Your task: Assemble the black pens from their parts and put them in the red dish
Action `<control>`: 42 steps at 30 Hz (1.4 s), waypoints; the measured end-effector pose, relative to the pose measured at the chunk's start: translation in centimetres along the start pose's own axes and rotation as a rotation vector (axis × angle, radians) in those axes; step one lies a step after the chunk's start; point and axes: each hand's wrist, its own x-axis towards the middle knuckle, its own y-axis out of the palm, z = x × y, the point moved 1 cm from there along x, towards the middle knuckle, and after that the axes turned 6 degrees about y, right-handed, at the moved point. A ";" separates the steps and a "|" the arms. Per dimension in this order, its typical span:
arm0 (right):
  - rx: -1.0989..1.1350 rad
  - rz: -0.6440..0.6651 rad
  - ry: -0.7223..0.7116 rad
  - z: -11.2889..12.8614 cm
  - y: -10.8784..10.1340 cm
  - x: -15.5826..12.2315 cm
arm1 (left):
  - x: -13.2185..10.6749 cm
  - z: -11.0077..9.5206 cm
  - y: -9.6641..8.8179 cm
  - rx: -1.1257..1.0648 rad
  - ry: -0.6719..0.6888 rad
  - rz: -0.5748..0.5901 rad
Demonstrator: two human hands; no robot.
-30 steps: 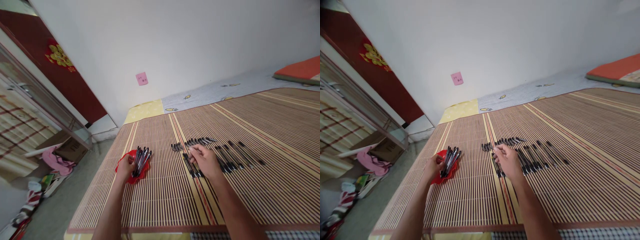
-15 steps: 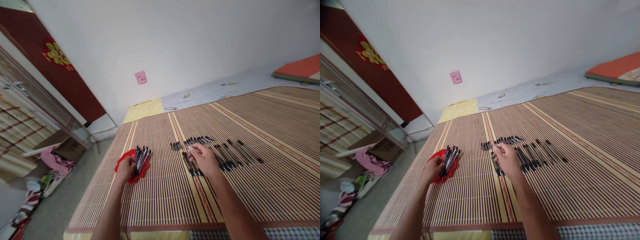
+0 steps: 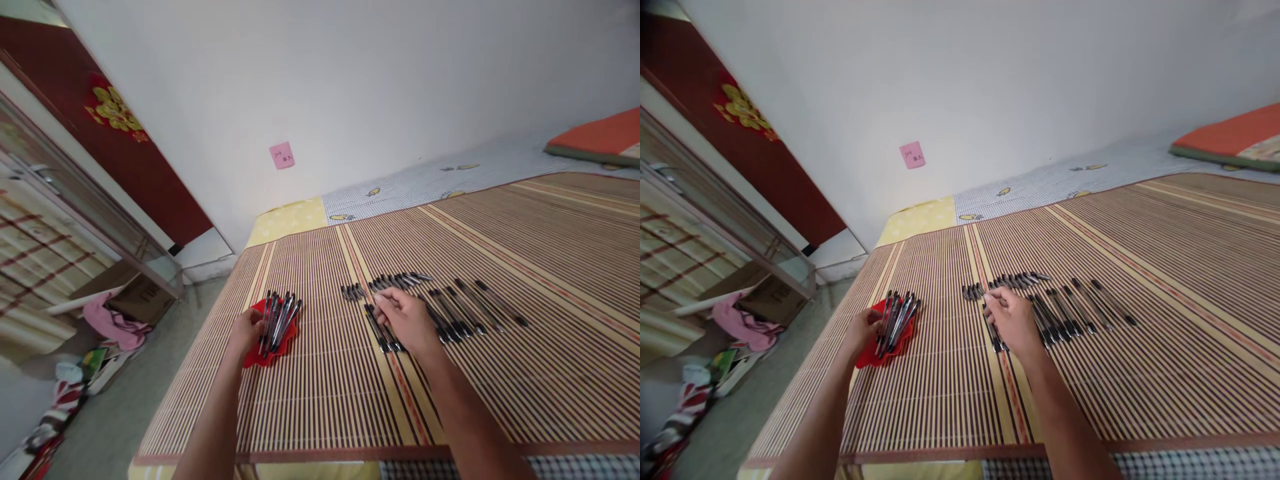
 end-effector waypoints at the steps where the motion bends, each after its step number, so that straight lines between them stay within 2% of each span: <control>1: 0.002 0.001 0.001 0.0 0.0 0.0 | 0.0 -0.1 0.1 -0.011 0.002 0.013; 7: 0.033 -0.019 -0.011 0.1 0.2 0.0 | -1.1 -0.3 -0.2 0.028 0.024 0.041; 13: 0.019 -0.013 0.004 0.2 0.2 -0.1 | -3.1 -0.3 -0.6 0.144 0.043 0.170; 21: 0.032 -0.018 0.024 0.5 0.3 -0.1 | -3.2 -0.6 -0.1 0.235 -0.001 0.246; 33: 0.009 -0.009 0.027 1.5 0.2 -0.5 | -2.3 -0.8 0.5 0.167 -0.005 0.152; 42: 0.018 -0.014 0.026 1.3 0.2 -0.3 | -2.9 -1.4 0.6 0.267 -0.004 0.111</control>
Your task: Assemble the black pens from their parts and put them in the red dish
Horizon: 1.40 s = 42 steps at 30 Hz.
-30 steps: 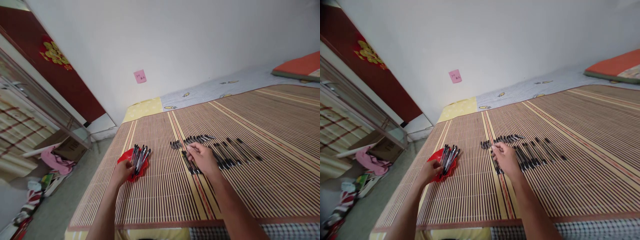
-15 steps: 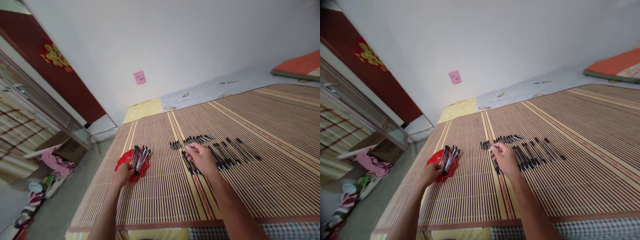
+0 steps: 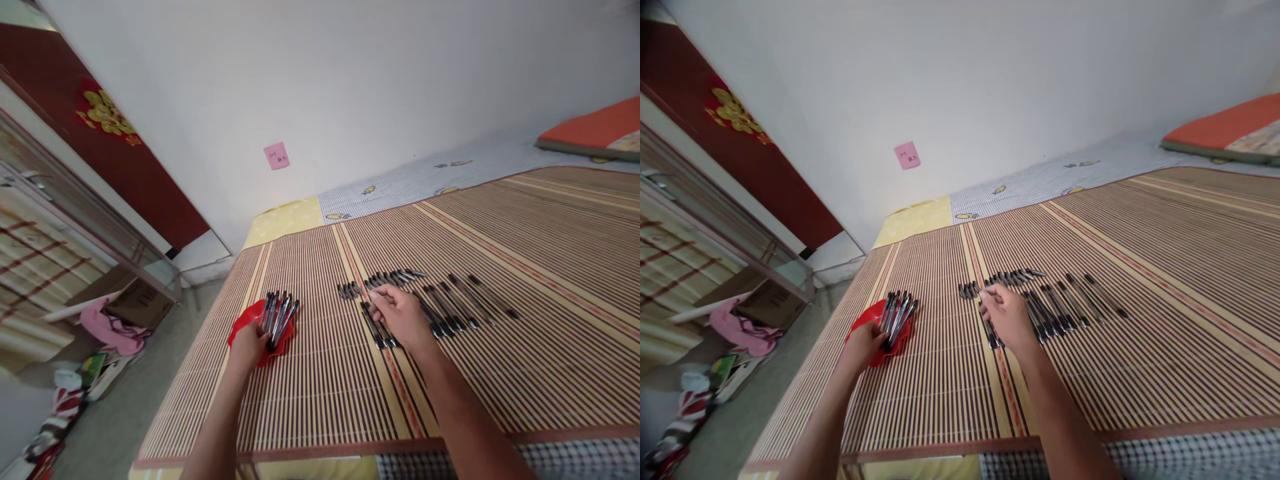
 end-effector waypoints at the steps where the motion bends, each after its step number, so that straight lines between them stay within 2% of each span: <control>1: -0.003 0.001 0.003 0.0 0.0 0.0 | -0.2 0.0 0.0 0.011 -0.005 -0.005; 20: -0.039 0.018 0.031 -0.1 -0.1 0.0 | -1.8 -0.8 0.3 -0.114 -0.044 -0.106; 22: -0.031 0.017 0.025 -0.2 0.0 0.1 | -2.2 -1.1 0.0 -0.103 -0.013 -0.116; 25: -0.028 0.015 0.011 -0.4 0.0 0.2 | -2.4 -2.0 -0.4 -0.084 0.103 -0.115; 28: -0.042 0.015 0.009 -0.5 0.1 0.2 | -2.0 -2.9 -0.3 -0.085 0.163 -0.029; 31: -0.051 0.016 0.015 -0.4 0.2 0.1 | -1.4 -3.2 0.3 -0.060 0.144 0.027; 36: -0.043 -0.005 0.022 -0.4 0.2 0.2 | -1.0 -2.8 1.1 -0.020 0.081 -0.009; 42: -0.050 0.011 0.011 -0.8 0.2 0.2 | -1.2 -2.6 1.2 -0.015 0.056 -0.049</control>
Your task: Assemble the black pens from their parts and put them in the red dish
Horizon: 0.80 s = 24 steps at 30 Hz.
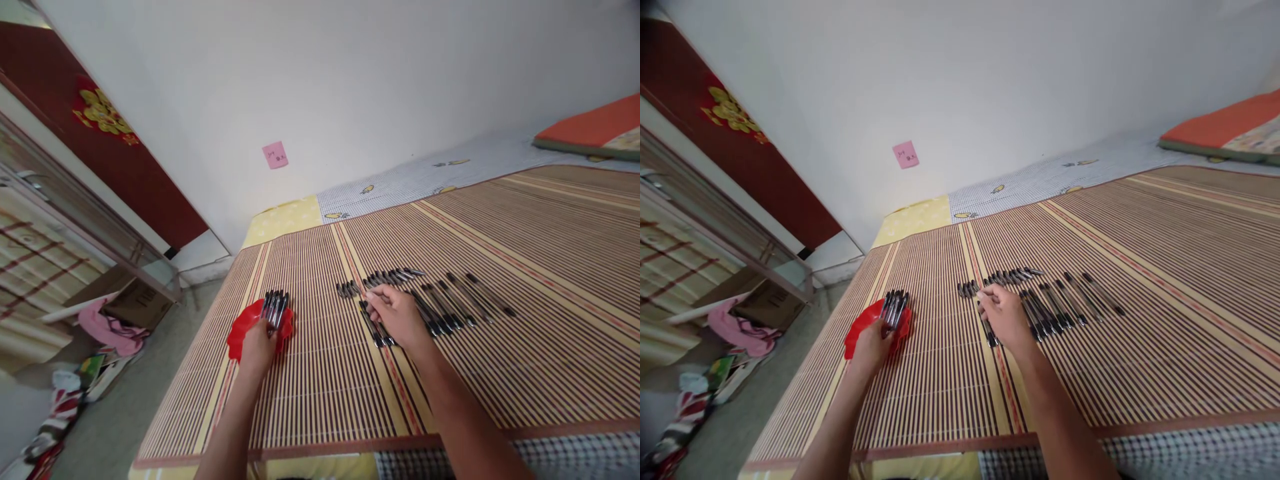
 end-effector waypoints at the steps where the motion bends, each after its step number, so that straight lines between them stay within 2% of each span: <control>1: -0.010 0.009 0.005 0.1 0.0 -0.1 | 0.0 0.0 0.0 -0.001 0.004 0.001; 7: -0.020 0.018 0.027 0.8 -0.1 -0.4 | -0.1 0.2 -0.4 -0.026 0.000 -0.017; 16: 0.004 0.002 0.019 0.5 0.1 -0.2 | -1.5 2.3 -1.7 -0.167 -0.010 0.002; 24: 0.013 0.003 0.013 0.4 0.1 -0.2 | -1.2 1.7 -1.3 -0.267 -0.018 -0.028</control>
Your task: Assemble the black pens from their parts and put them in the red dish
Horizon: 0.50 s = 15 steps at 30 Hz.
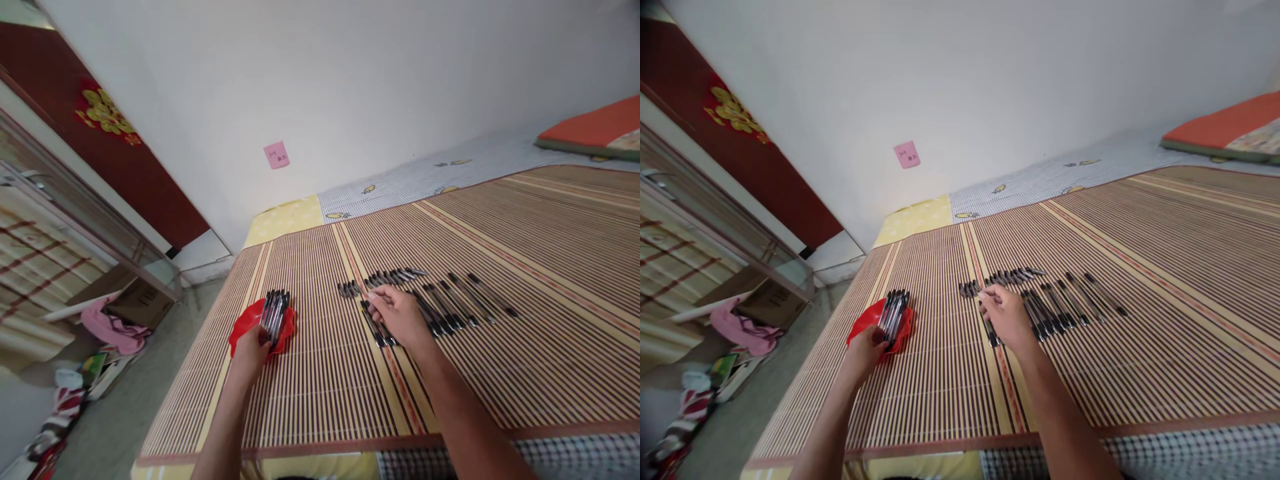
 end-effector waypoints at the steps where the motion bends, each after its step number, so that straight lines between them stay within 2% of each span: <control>1: -0.002 0.000 0.002 0.0 -0.1 0.0 | 0.0 0.0 0.0 -0.011 -0.009 -0.002; 6: 0.002 -0.022 -0.026 -0.6 -0.7 0.4 | -0.5 -0.4 -0.6 -0.018 -0.035 -0.038; 9: 0.026 -0.134 -0.067 -0.7 -1.2 0.6 | -1.5 -1.7 -1.4 -0.146 -0.024 -0.138; 12: 0.100 -0.310 -0.109 -0.5 -1.6 0.7 | -2.8 -4.8 -1.1 -0.602 -0.041 -0.187; 15: 0.151 -0.390 -0.124 -0.5 -1.8 0.7 | -3.5 -8.9 0.7 -1.301 -0.088 -0.011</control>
